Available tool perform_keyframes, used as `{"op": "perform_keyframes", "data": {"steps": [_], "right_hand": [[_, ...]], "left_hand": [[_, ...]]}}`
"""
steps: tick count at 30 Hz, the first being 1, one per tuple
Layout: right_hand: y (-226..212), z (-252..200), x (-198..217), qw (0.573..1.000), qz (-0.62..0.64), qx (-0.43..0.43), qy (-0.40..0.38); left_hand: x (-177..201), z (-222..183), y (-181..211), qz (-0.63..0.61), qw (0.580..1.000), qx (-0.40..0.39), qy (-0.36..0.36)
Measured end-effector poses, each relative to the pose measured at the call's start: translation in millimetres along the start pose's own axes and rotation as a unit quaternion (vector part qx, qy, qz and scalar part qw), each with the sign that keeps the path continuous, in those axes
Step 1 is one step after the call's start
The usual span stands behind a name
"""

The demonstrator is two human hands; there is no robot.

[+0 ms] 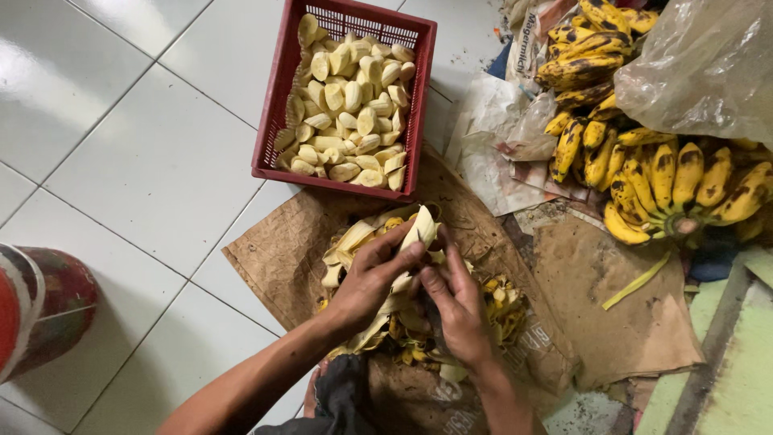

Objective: The person peels ripe bananas using a knife and places the peeled fruit into a red plastic basket. The person repeatedly picks bananas from a bunch, removes the peel, and deposits the fruit into the basket while sitting on the floor.

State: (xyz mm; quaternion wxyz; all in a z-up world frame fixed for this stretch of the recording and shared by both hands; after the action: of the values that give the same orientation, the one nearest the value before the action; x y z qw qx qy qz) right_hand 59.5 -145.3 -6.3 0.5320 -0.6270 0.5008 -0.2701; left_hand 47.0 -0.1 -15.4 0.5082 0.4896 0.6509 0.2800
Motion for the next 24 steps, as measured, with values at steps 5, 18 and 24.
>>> {"op": "perform_keyframes", "data": {"steps": [5, 18, 24], "right_hand": [[28, 15, 18, 0.994, -0.062, -0.076, 0.053], [4, 3, 3, 0.988, 0.101, -0.106, 0.055], [-10, 5, -9, 0.995, 0.069, -0.068, 0.021]], "left_hand": [[1, 17, -7, -0.057, 0.995, 0.060, 0.061], [36, 66, -23, -0.169, 0.984, -0.042, 0.040], [5, 19, 8, -0.007, 0.999, -0.024, 0.037]]}}
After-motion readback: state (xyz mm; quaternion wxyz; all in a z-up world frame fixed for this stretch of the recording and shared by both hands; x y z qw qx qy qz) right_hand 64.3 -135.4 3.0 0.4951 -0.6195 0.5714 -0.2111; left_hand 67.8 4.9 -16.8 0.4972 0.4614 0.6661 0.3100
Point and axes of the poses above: each hand's wrist, its own z-axis towards the middle knuckle, its own x-axis out of the back of the hand, y = z × x, the point moved 5 cm from there along z, towards the middle knuckle, and after that the axes turned 11 degrees about z, right-handed, at the moved point
